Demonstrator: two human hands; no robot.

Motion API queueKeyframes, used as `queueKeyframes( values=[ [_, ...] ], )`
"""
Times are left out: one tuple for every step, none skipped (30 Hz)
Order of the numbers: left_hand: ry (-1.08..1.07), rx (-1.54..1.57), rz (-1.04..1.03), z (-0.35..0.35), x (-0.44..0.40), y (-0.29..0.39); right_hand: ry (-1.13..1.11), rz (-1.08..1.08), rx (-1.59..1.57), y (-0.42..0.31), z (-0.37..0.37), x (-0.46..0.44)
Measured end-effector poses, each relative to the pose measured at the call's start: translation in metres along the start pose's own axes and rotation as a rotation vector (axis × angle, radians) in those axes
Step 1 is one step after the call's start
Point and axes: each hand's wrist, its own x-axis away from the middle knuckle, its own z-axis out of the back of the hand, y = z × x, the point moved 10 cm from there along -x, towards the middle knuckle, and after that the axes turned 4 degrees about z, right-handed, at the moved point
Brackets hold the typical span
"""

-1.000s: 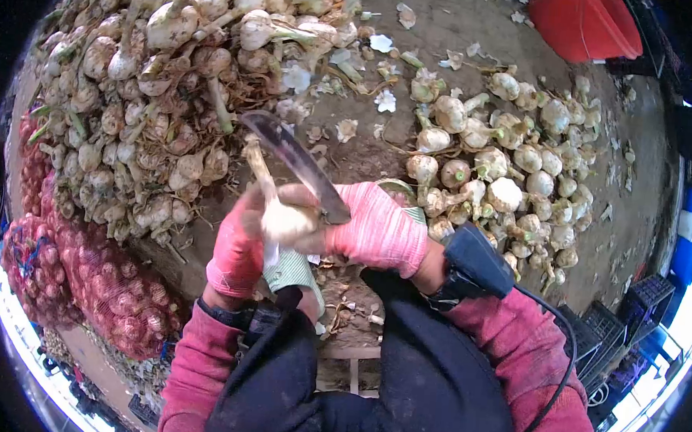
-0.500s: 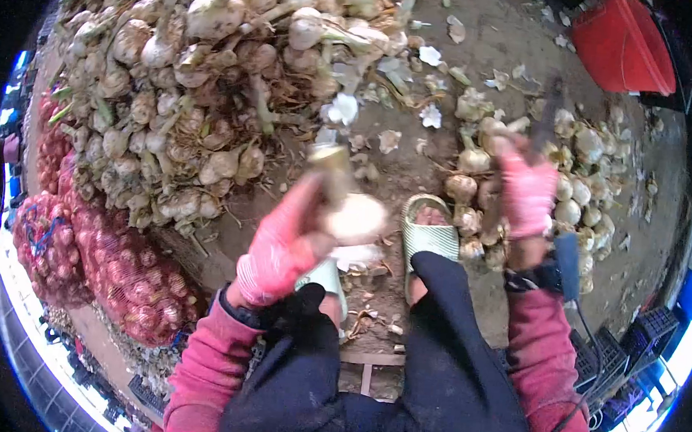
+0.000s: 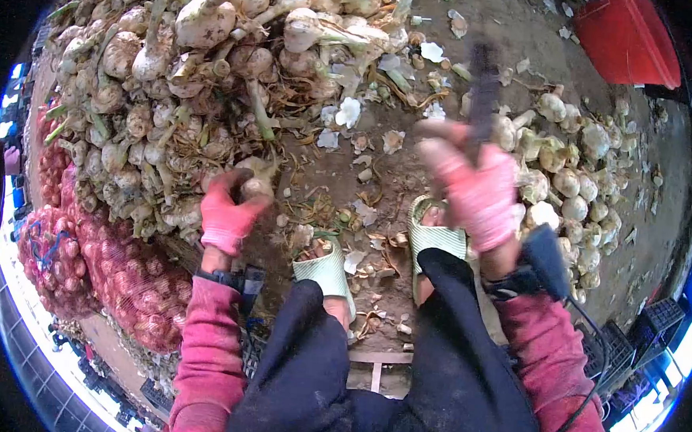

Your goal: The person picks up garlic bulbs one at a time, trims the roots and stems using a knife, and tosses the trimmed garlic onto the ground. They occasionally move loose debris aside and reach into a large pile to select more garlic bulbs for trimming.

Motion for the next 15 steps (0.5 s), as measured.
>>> queueKeyframes(
  values=[
    [-0.130, 0.406, 0.215, -0.022, 0.008, -0.009, -0.154, -0.059, 0.085, -0.006, -0.031, 0.010],
    [-0.247, 0.650, 0.283, -0.035, 0.022, 0.012, -0.288, -0.035, 0.002, -0.007, -0.059, 0.017],
    [-0.362, 0.894, 0.356, -0.040, 0.036, 0.039, -0.427, -0.012, -0.079, -0.002, -0.083, 0.026],
    [-0.484, 0.927, 0.409, -0.047, 0.046, 0.058, -0.474, 0.181, 0.030, 0.002, -0.096, 0.029],
    [-0.609, 0.961, 0.457, -0.054, 0.056, 0.074, -0.518, 0.377, 0.146, 0.001, -0.105, 0.035],
    [-0.669, 0.913, 0.359, -0.052, 0.061, 0.091, -0.512, 0.377, 0.163, -0.010, -0.102, 0.038],
    [-0.735, 0.898, 0.362, -0.051, 0.069, 0.098, -0.492, 0.029, 0.043, 0.003, -0.095, 0.038],
    [-0.652, 1.047, 0.246, -0.050, 0.067, 0.109, -0.458, -0.318, -0.083, 0.023, -0.089, 0.050],
    [-0.559, 1.189, 0.132, -0.048, 0.067, 0.115, -0.430, -0.245, -0.130, 0.015, -0.086, 0.050],
    [-0.549, 1.073, 0.002, -0.051, 0.069, 0.120, -0.434, -0.269, -0.209, 0.014, -0.088, 0.056],
    [-0.534, 0.952, -0.124, -0.051, 0.070, 0.126, -0.441, -0.291, -0.292, 0.012, -0.090, 0.060],
    [-0.427, 0.599, -0.318, -0.038, 0.070, 0.134, -0.441, -0.290, -0.289, 0.012, -0.086, 0.060],
    [-0.430, 0.600, -0.317, -0.038, 0.073, 0.131, -0.462, -0.299, -0.271, 0.015, -0.081, 0.062],
    [-0.395, 0.624, -0.199, -0.039, 0.071, 0.117, -0.483, -0.306, -0.254, 0.016, -0.078, 0.064],
    [-0.357, 0.646, -0.082, -0.039, 0.070, 0.104, -0.396, -0.242, -0.043, 0.013, -0.065, 0.062]
  ],
)
